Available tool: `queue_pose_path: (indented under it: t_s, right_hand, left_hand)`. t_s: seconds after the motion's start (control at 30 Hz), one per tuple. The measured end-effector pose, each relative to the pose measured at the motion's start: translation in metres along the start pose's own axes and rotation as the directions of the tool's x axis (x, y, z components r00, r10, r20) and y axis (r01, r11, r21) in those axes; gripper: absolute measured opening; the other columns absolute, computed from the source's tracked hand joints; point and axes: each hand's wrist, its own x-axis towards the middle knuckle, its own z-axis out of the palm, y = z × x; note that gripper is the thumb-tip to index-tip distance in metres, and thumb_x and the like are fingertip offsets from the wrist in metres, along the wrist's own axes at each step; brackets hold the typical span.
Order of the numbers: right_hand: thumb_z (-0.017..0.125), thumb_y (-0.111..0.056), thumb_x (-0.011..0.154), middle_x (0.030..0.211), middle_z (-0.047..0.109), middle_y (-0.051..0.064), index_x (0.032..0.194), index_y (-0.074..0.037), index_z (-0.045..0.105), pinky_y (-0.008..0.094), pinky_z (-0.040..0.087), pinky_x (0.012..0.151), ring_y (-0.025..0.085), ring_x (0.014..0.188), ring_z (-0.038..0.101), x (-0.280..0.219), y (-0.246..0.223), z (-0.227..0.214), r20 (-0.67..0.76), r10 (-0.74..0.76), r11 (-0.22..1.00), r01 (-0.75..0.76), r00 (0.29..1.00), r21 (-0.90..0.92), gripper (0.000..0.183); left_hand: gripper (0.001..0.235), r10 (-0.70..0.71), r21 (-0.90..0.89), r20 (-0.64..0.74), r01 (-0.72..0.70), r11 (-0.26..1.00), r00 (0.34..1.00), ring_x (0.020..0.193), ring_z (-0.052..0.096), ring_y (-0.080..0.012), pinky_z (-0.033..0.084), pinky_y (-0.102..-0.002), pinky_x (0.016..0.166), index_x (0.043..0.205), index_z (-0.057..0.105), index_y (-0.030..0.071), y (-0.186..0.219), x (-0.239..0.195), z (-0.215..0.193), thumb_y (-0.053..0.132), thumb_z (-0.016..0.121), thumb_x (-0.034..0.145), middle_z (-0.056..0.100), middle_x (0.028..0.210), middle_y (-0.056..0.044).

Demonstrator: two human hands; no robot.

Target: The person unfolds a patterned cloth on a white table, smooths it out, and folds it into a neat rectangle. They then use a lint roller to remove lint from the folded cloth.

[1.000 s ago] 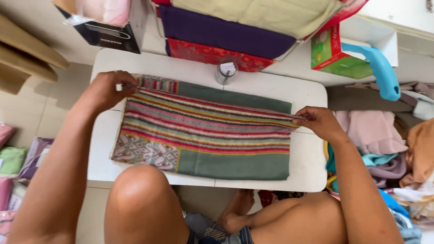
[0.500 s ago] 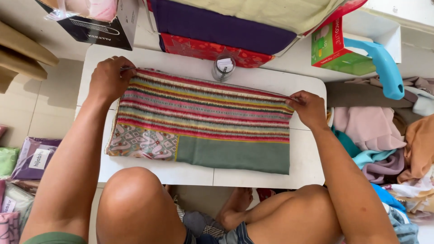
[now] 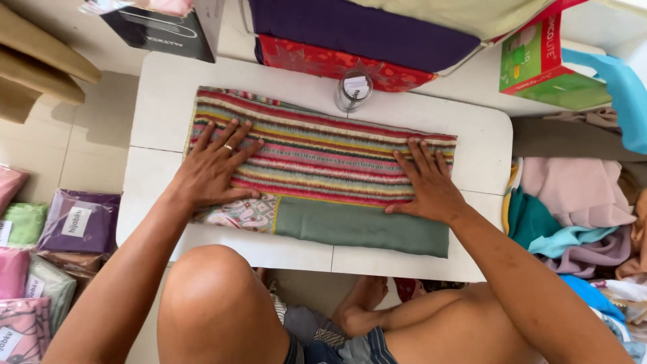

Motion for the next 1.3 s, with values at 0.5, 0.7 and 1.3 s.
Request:
queue_pose_path:
  t_s: [0.5, 0.7, 1.3]
  right_hand:
    - [0.072, -0.097, 0.047, 0.173, 0.004, 0.015, 0.165, -0.025, 0.018, 0.063, 0.015, 0.124, 0.04, 0.157, 0.01, -0.039, -0.022, -0.013, 0.222, -0.026, 0.988, 0.059, 0.975, -0.142, 0.149]
    - [0.076, -0.093, 0.046, 0.168, 0.022, 0.023, 0.16, -0.022, 0.032, 0.066, 0.026, 0.12, 0.044, 0.154, 0.024, -0.048, -0.021, -0.042, 0.175, -0.007, 0.983, 0.038, 0.985, -0.177, 0.141]
    - [0.06, -0.02, 0.099, 0.117, 0.068, 0.026, 0.158, -0.02, 0.024, 0.056, 0.049, 0.091, 0.046, 0.105, 0.067, -0.062, 0.004, -0.257, -0.411, 0.687, 0.721, -0.635, 0.599, 0.279, 0.07]
  left_hand:
    - [0.121, 0.006, 0.123, 0.037, -0.01, 0.992, 0.999, 0.158, 0.024, -0.0284, 0.011, -0.057, 0.13, 0.159, 0.034, 0.034, 0.014, -0.066, 0.018, 0.106, 0.038, 0.062, 0.028, 0.171, -0.005]
    - [0.12, 0.119, 0.105, -0.031, -0.115, 0.988, 0.992, 0.158, 0.02, -0.0334, 0.013, -0.061, 0.125, 0.161, 0.03, 0.028, 0.021, -0.065, 0.028, 0.103, 0.046, 0.068, 0.024, 0.171, -0.011]
    - [0.058, -0.253, -0.031, 0.307, 0.275, 0.961, 0.918, 0.104, 0.077, -0.0246, 0.064, -0.042, 0.09, 0.143, 0.056, 0.029, 0.108, 0.006, -0.231, 0.052, 0.067, 0.09, 0.066, 0.136, -0.003]
